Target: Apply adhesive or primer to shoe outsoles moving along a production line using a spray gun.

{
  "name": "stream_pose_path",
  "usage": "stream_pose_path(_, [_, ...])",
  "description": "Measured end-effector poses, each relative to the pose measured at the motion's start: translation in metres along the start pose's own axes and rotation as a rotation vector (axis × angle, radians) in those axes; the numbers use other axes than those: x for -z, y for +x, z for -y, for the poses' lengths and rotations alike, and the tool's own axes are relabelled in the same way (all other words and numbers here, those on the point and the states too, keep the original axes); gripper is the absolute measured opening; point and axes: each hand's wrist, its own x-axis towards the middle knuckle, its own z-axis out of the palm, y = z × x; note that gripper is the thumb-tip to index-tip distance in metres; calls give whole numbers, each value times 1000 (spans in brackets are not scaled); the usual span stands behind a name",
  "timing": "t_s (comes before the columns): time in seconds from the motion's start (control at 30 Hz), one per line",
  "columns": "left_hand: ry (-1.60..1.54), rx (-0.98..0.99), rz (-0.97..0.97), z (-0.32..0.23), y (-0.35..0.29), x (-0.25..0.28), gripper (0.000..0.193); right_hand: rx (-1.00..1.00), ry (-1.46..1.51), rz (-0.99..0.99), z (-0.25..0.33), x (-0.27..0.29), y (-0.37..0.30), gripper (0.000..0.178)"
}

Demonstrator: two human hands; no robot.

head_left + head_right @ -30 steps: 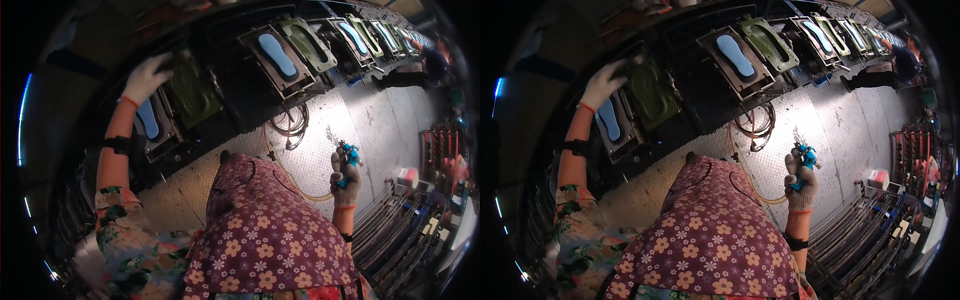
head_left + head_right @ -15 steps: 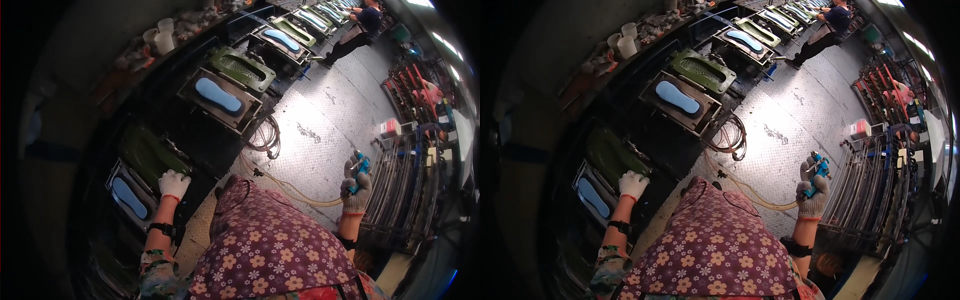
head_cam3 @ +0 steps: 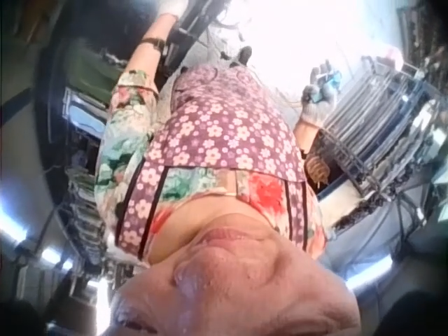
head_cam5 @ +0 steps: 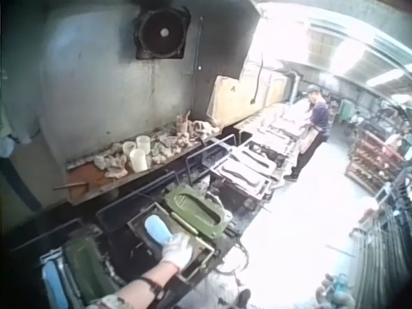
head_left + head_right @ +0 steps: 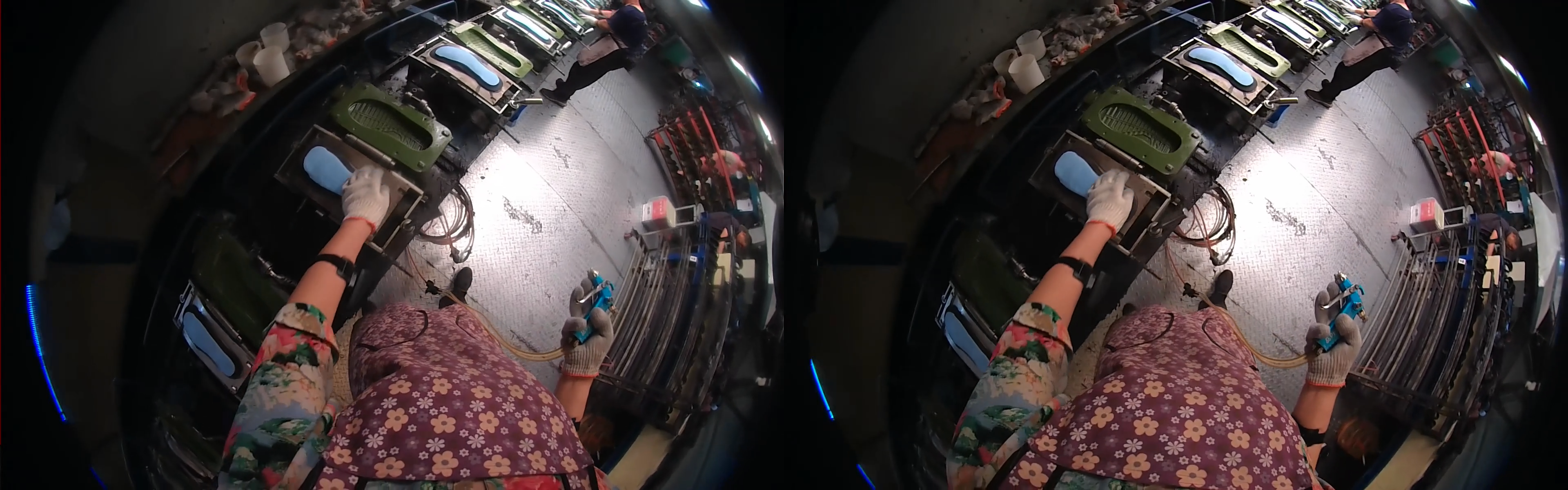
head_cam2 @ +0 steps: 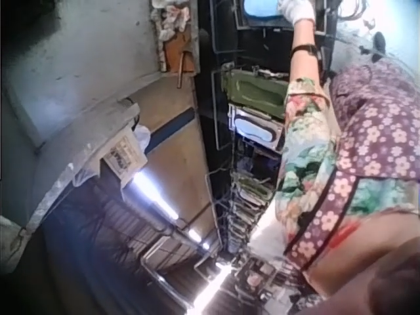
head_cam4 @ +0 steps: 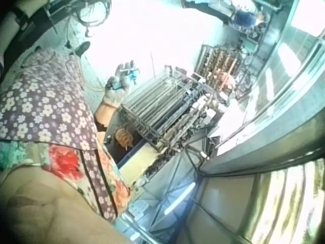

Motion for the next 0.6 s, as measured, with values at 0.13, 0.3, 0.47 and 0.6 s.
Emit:
stream_pose_path(0.13, [-13,79,180,-73,78,-31,48,-31,-26,23,49,27,66,66])
stream_pose_path(0.3, [261,331,299,-156,119,-83,38,-104,1,-42,124,51,155,68])
stream_pose_path(0.47, [323,422,434,-160,138,-76,45,-235,-105,-9,201,70,255,71])
stream_pose_path(0.6, [318,466,422,-150,136,-86,49,-151,-140,24,247,52,326,75])
